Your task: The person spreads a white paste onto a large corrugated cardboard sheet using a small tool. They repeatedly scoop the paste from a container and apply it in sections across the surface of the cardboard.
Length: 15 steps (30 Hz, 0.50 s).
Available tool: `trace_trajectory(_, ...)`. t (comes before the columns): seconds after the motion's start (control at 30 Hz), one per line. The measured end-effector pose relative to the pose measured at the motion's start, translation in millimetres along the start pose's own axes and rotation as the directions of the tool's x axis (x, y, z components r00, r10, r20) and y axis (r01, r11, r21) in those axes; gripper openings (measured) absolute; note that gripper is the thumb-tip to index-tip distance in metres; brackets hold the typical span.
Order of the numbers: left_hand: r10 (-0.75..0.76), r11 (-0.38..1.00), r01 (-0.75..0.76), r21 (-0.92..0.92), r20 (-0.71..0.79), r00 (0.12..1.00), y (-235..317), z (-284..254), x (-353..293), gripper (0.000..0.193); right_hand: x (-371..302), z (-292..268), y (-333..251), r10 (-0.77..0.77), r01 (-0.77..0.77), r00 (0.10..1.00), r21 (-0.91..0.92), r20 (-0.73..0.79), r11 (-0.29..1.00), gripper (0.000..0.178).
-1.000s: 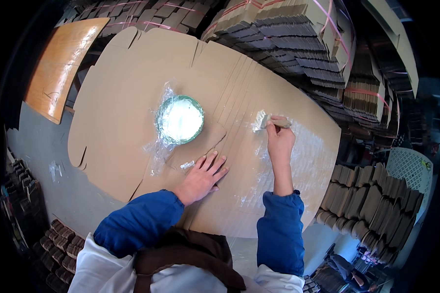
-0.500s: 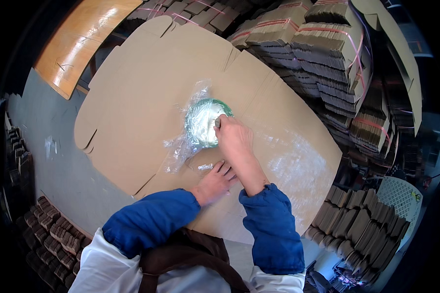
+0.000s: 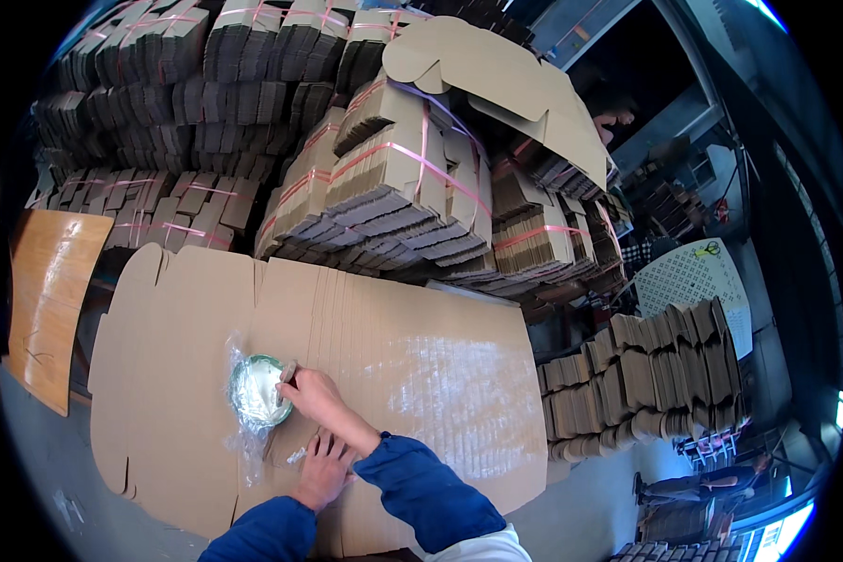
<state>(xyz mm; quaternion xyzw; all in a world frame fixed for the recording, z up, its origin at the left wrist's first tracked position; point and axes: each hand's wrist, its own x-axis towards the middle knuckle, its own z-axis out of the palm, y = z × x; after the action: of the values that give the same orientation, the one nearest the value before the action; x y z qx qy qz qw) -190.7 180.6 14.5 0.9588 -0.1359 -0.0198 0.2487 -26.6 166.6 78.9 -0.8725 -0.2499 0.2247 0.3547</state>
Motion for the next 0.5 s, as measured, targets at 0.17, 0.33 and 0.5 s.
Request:
trace_trajectory(0.17,0.023,1.0,-0.023,0.01,-0.017,1.0,-2,0,-5,0.067,-11,1,0,0.046,-0.038,0.997,0.12,-0.064,0.992,0.028)
trace_trajectory(0.33,0.008,1.0,-0.008,0.03,0.001,1.0,-4,-3,-5,0.068,-22,-14,-26,-0.055,0.067,0.995,0.16,-0.08,0.985,0.023)
trace_trajectory(0.5,0.021,0.999,-0.021,-0.032,0.003,1.0,-4,6,-1,0.066,-29,3,-17,-0.456,0.44,0.865,-0.121,-0.209,0.89,0.024)
